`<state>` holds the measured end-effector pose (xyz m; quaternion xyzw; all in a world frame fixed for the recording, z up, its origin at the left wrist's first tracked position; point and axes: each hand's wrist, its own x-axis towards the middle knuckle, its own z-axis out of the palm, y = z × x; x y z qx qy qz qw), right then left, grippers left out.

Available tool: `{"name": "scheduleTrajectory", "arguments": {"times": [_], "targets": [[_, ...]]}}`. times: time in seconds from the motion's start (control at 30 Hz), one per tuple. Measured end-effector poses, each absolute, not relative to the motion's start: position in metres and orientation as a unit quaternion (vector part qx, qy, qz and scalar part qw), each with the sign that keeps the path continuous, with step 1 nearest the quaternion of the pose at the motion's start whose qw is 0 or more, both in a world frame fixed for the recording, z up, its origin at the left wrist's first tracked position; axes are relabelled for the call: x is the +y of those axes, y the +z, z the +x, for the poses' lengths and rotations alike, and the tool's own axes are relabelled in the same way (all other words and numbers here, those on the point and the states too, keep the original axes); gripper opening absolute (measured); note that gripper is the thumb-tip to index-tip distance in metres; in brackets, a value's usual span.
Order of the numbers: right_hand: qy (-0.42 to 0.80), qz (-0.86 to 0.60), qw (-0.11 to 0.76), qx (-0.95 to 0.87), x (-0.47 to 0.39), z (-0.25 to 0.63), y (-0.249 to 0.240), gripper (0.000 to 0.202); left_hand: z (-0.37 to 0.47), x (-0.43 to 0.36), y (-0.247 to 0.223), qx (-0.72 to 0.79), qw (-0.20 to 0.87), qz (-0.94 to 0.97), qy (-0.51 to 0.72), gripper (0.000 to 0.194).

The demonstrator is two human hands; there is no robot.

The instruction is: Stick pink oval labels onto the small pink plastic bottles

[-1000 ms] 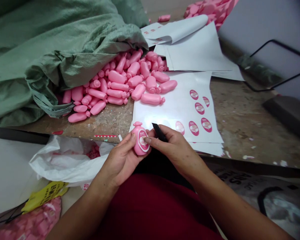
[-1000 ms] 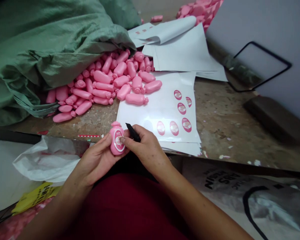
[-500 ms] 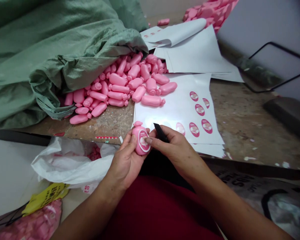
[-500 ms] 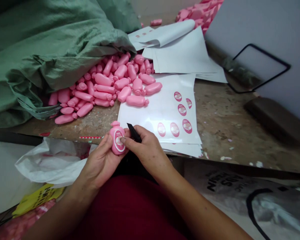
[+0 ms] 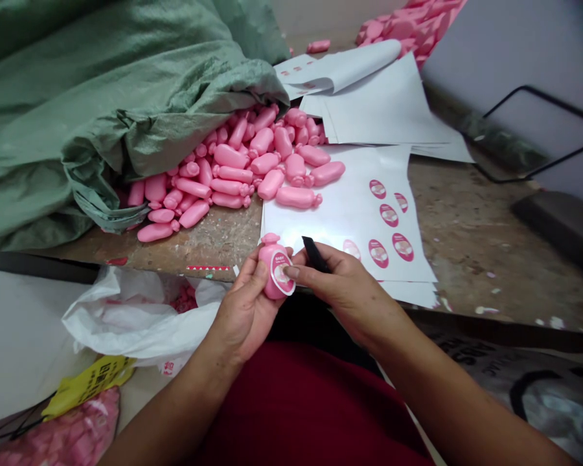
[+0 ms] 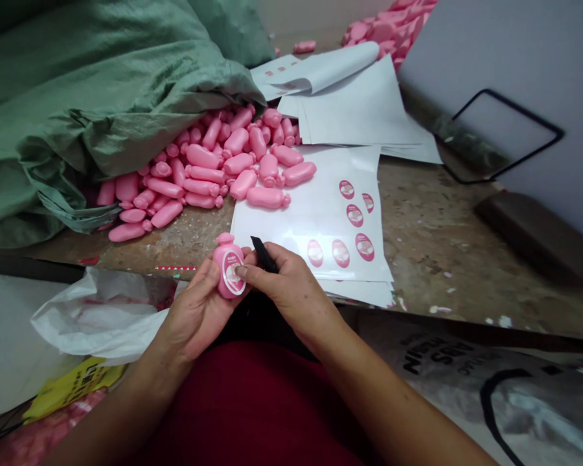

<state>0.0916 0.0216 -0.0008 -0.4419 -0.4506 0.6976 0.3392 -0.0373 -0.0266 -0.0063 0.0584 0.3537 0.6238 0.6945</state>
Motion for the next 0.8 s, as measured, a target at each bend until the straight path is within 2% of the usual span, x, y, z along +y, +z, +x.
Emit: {"name": "scheduleTrajectory", "arguments": {"times": [0.4,0.8], "targets": [[0.649,-0.465,0.344,-0.495,0.0217,0.0923,-0.0015,0.022,-0.0309,-0.0245,-0.001,0.369,0.68,0.031,0.633,0.023],[0.707,-0.446,0.333,-0.438,0.0222,0.0932,0.0006,0.032,-0.0309,-0.0249,-0.0023,0.37,0.675,0.043,0.636,0.02]]}}
